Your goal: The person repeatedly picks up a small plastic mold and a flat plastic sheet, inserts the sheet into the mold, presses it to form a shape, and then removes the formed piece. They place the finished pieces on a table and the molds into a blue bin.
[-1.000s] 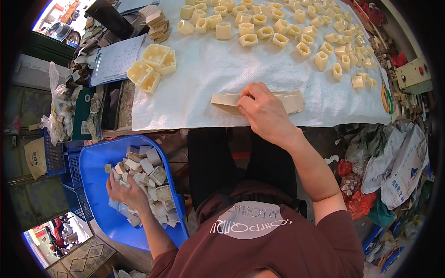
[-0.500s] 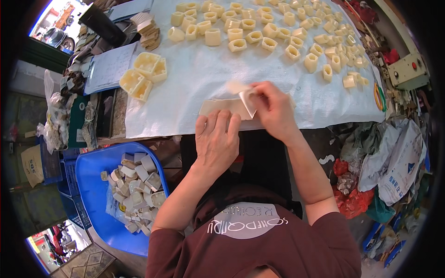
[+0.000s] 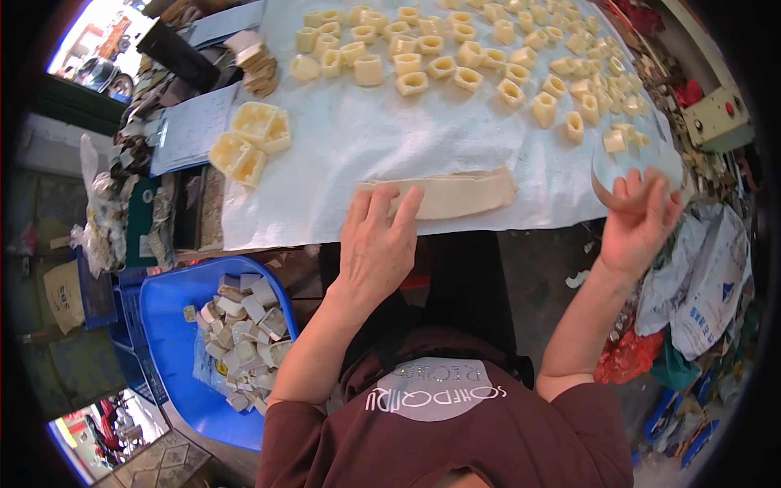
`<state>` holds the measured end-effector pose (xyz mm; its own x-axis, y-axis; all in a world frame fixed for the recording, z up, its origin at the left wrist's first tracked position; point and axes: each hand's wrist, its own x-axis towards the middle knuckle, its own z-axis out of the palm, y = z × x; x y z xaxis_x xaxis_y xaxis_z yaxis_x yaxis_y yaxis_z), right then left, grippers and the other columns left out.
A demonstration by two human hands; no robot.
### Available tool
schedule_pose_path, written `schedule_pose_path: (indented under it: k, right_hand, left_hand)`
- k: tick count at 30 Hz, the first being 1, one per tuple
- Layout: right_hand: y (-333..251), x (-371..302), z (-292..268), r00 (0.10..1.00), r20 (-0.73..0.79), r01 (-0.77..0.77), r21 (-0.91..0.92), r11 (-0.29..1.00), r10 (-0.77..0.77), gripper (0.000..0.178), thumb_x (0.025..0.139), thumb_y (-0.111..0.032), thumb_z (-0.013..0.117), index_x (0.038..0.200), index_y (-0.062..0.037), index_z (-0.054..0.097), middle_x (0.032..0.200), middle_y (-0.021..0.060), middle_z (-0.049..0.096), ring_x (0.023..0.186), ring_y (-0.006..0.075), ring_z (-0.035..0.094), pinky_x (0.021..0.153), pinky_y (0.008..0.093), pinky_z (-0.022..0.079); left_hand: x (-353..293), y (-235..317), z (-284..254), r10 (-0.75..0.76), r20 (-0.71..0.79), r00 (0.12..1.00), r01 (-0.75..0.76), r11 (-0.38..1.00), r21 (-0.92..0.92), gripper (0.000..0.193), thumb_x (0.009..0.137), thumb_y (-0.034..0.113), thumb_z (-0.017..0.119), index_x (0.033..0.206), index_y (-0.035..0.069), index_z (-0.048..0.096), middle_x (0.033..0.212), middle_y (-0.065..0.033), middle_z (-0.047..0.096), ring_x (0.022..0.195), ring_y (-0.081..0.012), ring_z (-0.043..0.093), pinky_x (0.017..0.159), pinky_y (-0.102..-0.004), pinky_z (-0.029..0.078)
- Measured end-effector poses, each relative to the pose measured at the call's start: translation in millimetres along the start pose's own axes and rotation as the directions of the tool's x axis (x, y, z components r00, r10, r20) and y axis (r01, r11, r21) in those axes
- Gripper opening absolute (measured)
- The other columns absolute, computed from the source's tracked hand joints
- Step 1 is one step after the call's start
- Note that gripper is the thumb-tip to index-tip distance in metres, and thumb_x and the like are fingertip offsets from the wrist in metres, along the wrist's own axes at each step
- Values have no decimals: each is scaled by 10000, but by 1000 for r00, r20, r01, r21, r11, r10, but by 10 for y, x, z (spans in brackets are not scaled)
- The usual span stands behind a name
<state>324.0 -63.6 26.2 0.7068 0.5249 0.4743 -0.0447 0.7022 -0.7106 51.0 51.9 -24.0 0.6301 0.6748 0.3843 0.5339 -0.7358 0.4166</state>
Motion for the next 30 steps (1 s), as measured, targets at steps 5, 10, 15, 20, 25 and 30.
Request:
schedule_pose_path:
  k: [5, 10, 15, 20, 25, 30]
  right_hand:
    - [-123, -207, 217, 989, -62, 108, -312, 944, -133, 290, 841, -24, 592, 1071, -112, 438, 789, 75, 523, 670, 164, 489, 545, 278, 399]
    - [-146, -320, 419, 960, 272, 152, -305, 940, -67, 332, 804, -28, 639, 1057, -88, 432, 795, 94, 517, 602, 169, 501, 474, 279, 423]
    - [-80, -393, 532, 938, 346, 67, -232, 970, 18, 312, 807, -39, 633, 1037, -89, 428, 771, 107, 493, 558, 163, 492, 462, 260, 410]
    - [-70, -444, 535, 957, 288, 38, -274, 961, 44, 270, 830, -60, 610, 1024, -84, 423, 786, 123, 499, 557, 163, 494, 467, 264, 416]
    - [-35, -497, 557, 970, 231, -33, -195, 980, 79, 242, 843, -82, 605, 994, -66, 417, 784, 125, 507, 565, 162, 492, 484, 261, 416]
    - [45, -543, 622, 959, 256, -77, -169, 983, 119, 218, 847, -75, 601, 961, -50, 416, 762, 107, 506, 612, 167, 497, 533, 269, 412]
  left_hand:
    - [87, -455, -403, -66, -290, 955, 114, 982, 152, 421, 667, -16, 654, 1065, 99, 581, 1138, -136, 483, 1059, -306, 455, 913, -399, 367]
    - [195, -1322, -832, -161, -514, 843, 332, 907, 260, 450, 671, 49, 679, 1102, 103, 561, 1195, -180, 454, 1125, -329, 413, 958, -413, 341]
    - [214, -1578, -837, -294, -343, 892, 350, 930, 113, 469, 676, 53, 680, 1120, 98, 535, 1180, -177, 461, 1084, -325, 470, 911, -370, 408]
    - [212, -1435, -623, -111, -506, 855, 332, 867, 371, 402, 702, 25, 649, 1092, 74, 566, 1138, -196, 504, 1051, -320, 523, 880, -366, 438]
    - [200, -1534, -803, -308, -337, 890, 374, 915, 153, 425, 705, 5, 635, 1122, 61, 583, 1252, -246, 448, 1104, -349, 497, 907, -378, 430]
    - [352, -1466, -1279, -251, 22, 968, 229, 913, 338, 433, 733, -43, 559, 1153, 64, 566, 1330, -230, 383, 1178, -363, 442, 966, -381, 393]
